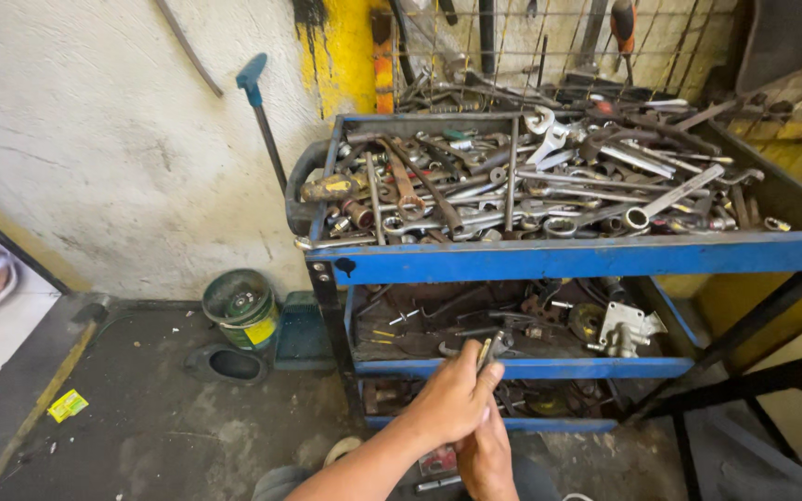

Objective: The person searches through a cluttered tool drawer and a red basket, picking up and inspecting various wrenches and sockets. They move items aside to locate specific tools and place some into a lower drawer.

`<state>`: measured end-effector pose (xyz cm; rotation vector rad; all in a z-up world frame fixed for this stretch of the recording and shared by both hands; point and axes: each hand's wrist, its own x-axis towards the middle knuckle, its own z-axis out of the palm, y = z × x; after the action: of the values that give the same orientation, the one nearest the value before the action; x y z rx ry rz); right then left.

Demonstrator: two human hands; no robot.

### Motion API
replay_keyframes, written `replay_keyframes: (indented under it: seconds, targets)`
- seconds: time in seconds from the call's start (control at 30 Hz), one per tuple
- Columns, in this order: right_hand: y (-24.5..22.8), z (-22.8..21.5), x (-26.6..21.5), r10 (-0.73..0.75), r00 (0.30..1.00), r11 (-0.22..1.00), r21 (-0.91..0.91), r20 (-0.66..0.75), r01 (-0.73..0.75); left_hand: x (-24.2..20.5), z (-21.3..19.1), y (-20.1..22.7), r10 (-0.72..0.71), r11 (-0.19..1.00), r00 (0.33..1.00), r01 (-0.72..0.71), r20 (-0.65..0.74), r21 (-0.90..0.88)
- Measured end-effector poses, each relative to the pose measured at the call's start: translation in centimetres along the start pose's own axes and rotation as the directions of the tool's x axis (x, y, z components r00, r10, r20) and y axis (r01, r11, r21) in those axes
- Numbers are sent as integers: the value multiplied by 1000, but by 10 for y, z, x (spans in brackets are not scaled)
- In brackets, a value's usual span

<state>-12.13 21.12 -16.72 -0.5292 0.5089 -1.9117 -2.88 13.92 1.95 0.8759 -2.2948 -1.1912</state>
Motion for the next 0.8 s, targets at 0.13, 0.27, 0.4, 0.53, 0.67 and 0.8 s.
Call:
replay_keyframes:
  seconds: [0.13,0.27,0.4,0.53,0.67,0.8]
  targets:
    - [-44,38,-3,-10,993,923,-380,121,55,-31,-33,35,240,966,970,-242,-36,-89]
    - [-133,119,19,37,949,573,-784,314,238,-45,-72,72,436,900,867,-419,-242,120]
    - [-221,216,79,-242,928,22,-955,283,297,-3,-132,101,466,868,816,-345,-342,359]
    - [-267,275,166,-324,851,-126,-910,414,395,71,-184,112,377,869,791,-121,-482,480]
    - [-254,260,209,-295,860,-342,-887,416,311,96,-179,82,292,717,865,83,-407,692]
    - [-247,244,219,-187,943,-483,-862,275,155,108,-179,67,139,735,947,97,-289,671]
